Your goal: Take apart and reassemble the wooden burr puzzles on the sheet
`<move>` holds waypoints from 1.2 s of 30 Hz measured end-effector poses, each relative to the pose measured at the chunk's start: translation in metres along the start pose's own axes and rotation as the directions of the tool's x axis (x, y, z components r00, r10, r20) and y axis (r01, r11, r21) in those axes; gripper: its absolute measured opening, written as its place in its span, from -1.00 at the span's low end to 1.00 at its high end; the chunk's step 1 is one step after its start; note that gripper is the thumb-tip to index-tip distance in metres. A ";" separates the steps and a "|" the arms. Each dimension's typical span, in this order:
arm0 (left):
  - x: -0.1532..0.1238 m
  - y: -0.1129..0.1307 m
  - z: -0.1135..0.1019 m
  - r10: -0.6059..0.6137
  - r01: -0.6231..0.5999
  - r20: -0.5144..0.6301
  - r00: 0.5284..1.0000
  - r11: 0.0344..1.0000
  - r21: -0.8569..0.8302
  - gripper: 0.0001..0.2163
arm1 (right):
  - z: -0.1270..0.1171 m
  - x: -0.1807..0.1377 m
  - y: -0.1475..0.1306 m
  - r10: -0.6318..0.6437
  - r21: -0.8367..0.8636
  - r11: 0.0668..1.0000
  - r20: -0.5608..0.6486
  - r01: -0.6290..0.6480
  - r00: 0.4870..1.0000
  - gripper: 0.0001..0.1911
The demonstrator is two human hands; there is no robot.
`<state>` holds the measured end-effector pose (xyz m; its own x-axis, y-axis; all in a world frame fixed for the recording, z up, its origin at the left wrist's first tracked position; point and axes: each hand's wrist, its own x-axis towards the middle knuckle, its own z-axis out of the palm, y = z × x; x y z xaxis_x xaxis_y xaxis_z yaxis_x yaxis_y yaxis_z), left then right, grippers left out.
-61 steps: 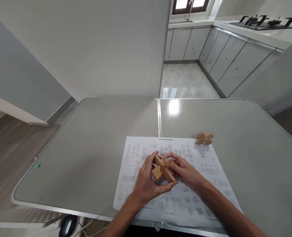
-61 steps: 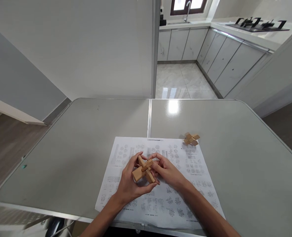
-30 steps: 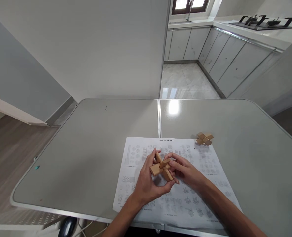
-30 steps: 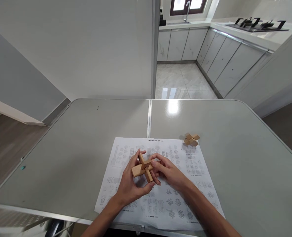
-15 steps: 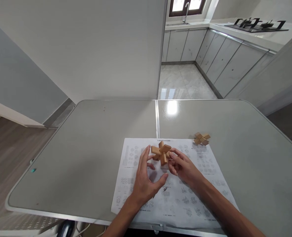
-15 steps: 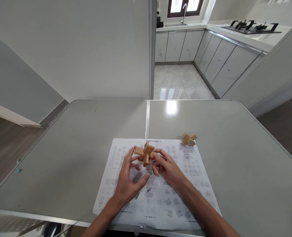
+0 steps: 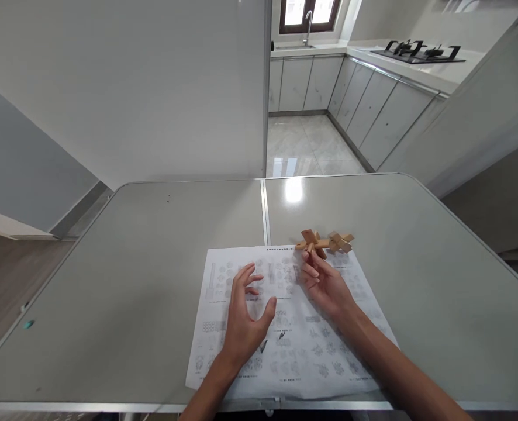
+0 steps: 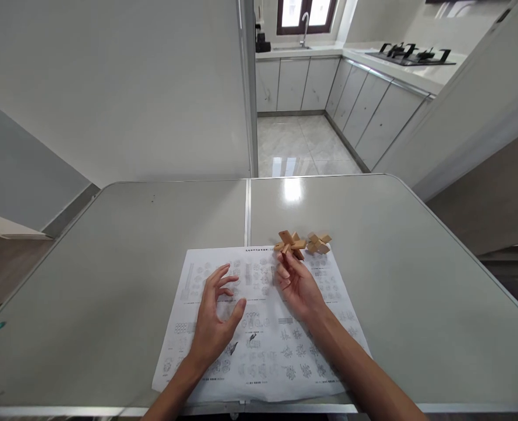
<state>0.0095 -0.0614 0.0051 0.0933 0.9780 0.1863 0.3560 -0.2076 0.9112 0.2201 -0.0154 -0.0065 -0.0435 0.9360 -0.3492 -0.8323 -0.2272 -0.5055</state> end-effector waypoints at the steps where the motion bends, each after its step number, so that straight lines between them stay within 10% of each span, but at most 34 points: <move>1: 0.000 0.000 0.000 -0.001 0.001 0.001 1.000 1.000 0.004 -0.47 | 0.000 0.001 -0.001 -0.016 0.012 1.000 0.003 0.016 1.000 -0.81; 27: 0.003 -0.001 -0.004 0.018 -0.022 0.032 0.999 0.993 0.115 -0.79 | 0.011 -0.008 0.002 0.107 -0.227 0.970 0.099 -0.083 0.989 -0.68; 36: 0.003 -0.007 -0.015 0.000 -0.005 0.039 0.999 0.993 0.118 -0.79 | 0.009 -0.015 0.020 -0.079 -0.645 0.732 0.240 0.219 0.968 -0.68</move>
<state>-0.0068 -0.0564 0.0045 0.1295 0.9765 0.1723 0.4626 -0.2132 0.8606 0.1990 -0.0316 -0.0037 -0.1088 0.9881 -0.1091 -0.2626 -0.1344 -0.9555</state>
